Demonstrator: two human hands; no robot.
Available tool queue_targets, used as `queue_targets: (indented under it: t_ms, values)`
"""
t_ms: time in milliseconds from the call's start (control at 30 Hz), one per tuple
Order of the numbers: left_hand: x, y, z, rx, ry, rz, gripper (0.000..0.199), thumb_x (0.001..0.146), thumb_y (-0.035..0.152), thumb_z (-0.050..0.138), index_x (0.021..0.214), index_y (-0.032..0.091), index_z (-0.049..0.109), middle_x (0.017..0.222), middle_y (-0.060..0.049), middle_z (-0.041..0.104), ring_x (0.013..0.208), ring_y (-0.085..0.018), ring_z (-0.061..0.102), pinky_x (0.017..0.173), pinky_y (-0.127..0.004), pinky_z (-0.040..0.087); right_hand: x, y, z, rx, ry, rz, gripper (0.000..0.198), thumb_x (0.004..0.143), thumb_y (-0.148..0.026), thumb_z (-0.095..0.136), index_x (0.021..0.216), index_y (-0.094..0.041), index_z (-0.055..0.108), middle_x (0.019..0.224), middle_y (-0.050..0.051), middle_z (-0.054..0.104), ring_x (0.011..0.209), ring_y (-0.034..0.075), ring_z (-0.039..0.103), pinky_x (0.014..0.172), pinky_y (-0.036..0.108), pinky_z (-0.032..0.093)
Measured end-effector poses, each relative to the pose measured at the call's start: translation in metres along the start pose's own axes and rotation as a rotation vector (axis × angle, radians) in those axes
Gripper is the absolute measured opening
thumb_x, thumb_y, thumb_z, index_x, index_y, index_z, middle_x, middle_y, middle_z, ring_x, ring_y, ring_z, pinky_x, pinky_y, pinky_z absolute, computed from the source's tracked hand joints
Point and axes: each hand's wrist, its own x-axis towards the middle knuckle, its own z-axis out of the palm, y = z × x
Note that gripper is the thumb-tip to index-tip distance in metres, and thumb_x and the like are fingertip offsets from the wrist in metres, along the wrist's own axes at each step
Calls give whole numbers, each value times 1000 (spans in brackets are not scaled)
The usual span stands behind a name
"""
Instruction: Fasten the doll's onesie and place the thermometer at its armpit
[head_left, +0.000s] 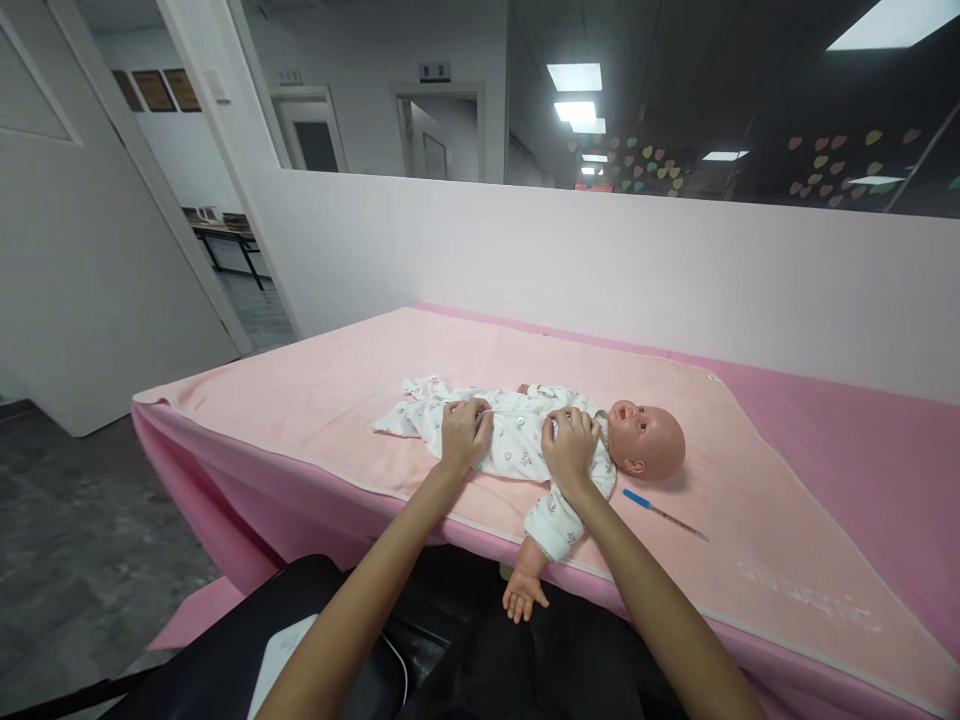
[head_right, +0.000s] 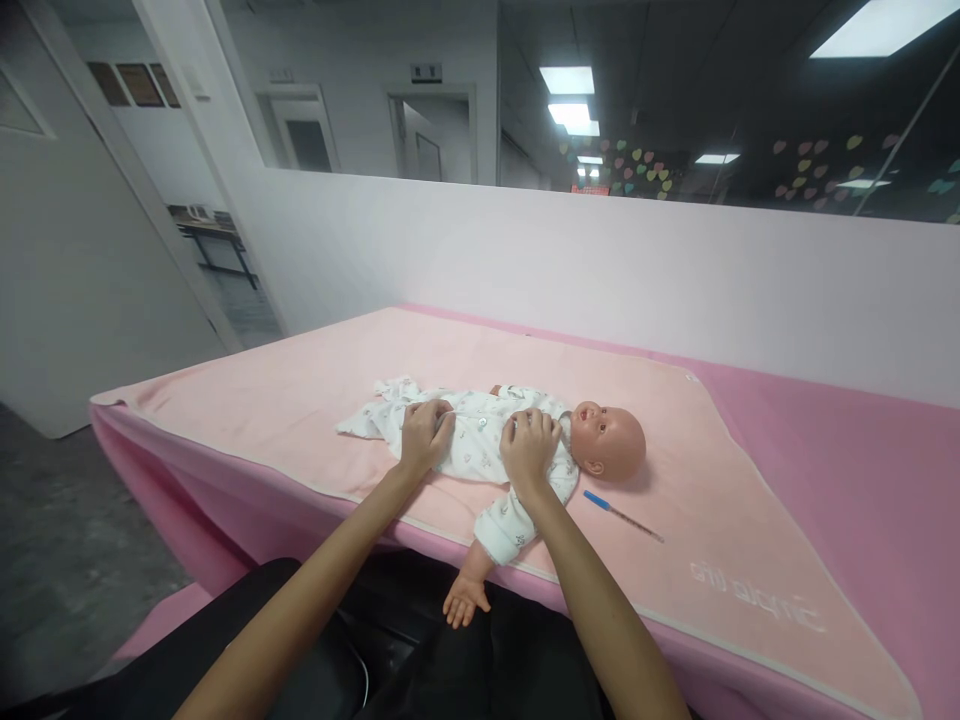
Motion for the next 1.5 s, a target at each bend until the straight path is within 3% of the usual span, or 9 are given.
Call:
queue_targets:
  t_ms: [833, 1133, 1500]
  values:
    - [0, -1, 5, 30, -20, -52, 11, 81, 21, 39, 74, 20, 47, 71, 0, 60, 67, -16, 54, 80, -34, 33, 0, 0, 1, 19, 0, 4, 16, 82, -20, 45, 78, -19, 60, 82, 3, 60, 81, 18, 46, 78, 33, 25]
    - [-1, -1, 7, 47, 27, -63, 6, 79, 20, 40, 75, 20, 45, 67, 0, 57, 64, -16, 53, 77, -33, 35, -1, 1, 1, 13, 0, 0, 14, 83, -20, 45, 80, -19, 59, 83, 4, 60, 82, 18, 47, 78, 33, 26]
    - [0, -2, 10, -33, 53, -228, 10, 73, 18, 41, 81, 21, 46, 61, 3, 52, 58, -15, 49, 76, -33, 35, 0, 2, 4, -2, 13, -22, 16, 84, -19, 44, 80, -19, 59, 82, 3, 60, 81, 18, 46, 77, 33, 26]
